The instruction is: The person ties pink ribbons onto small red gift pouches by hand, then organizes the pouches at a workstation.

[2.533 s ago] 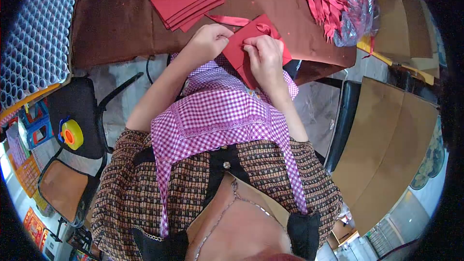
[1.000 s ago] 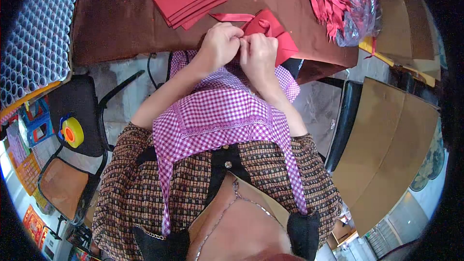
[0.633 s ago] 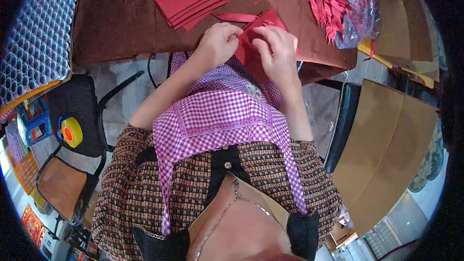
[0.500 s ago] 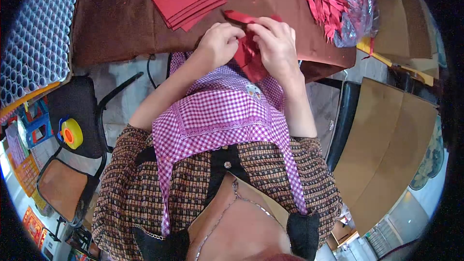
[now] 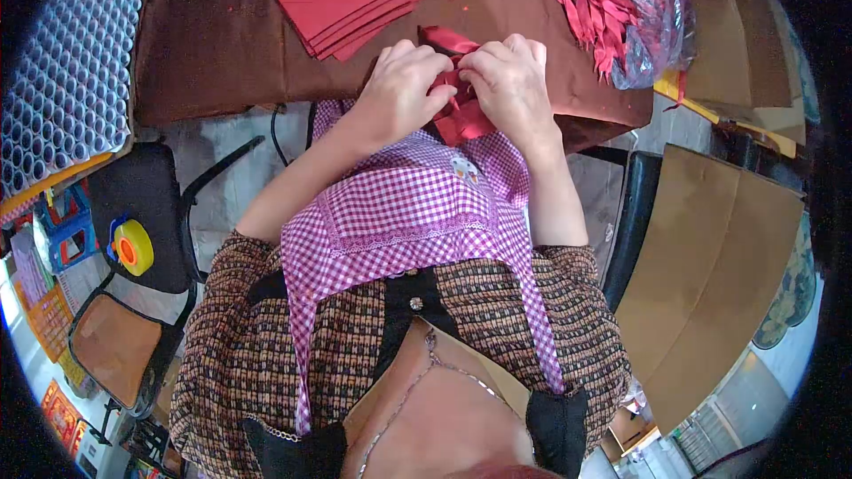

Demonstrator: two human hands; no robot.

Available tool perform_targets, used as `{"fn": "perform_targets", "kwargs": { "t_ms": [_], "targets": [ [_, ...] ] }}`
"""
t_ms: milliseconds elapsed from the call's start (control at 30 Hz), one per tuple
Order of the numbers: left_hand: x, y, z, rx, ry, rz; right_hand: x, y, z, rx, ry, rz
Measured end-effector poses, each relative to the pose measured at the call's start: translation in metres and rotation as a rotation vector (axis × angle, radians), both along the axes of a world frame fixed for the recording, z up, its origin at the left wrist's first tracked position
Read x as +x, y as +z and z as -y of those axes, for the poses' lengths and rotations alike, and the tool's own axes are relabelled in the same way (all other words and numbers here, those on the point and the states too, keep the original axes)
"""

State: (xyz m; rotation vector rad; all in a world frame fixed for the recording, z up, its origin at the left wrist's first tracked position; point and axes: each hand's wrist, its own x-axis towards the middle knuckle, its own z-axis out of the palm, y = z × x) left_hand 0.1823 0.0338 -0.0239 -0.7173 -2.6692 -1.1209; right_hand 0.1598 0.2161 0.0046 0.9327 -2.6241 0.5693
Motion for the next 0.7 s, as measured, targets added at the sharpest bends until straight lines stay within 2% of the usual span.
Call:
{"fn": "perform_targets", "kwargs": {
  "t_ms": [200,267,300,367,433,500,633,700],
  "targets": [
    [-0.001,-0.003,-0.002,0.056,-0.032,-0.072,0.001,0.01,-0.004,0.037,0.011,0.013],
    [0.0,-0.004,-0.002,0.068,-0.072,-0.111,-0.001,0.024,-0.008,0.058,0.103,0.179],
    [0.0,-0.006,-0.002,0.065,-0.083,-0.11,-0.004,0.028,-0.01,0.054,0.092,0.18],
    [-0.001,-0.008,-0.003,0.077,-0.111,-0.168,-0.018,0.032,-0.014,0.166,0.226,0.327],
    [0.001,-0.004,-0.004,0.036,-0.135,-0.218,-0.036,0.037,-0.017,0.188,0.347,0.639],
    [0.003,0.002,-0.006,0.001,-0.167,-0.276,-0.046,0.043,-0.015,0.293,0.399,0.741],
    [0.007,0.006,-0.004,-0.041,-0.161,-0.298,-0.047,0.031,-0.016,0.248,0.496,0.648],
    [0.01,0.008,-0.001,-0.077,-0.212,-0.285,-0.04,0.039,-0.015,0.213,0.454,0.771]
  ]
}}
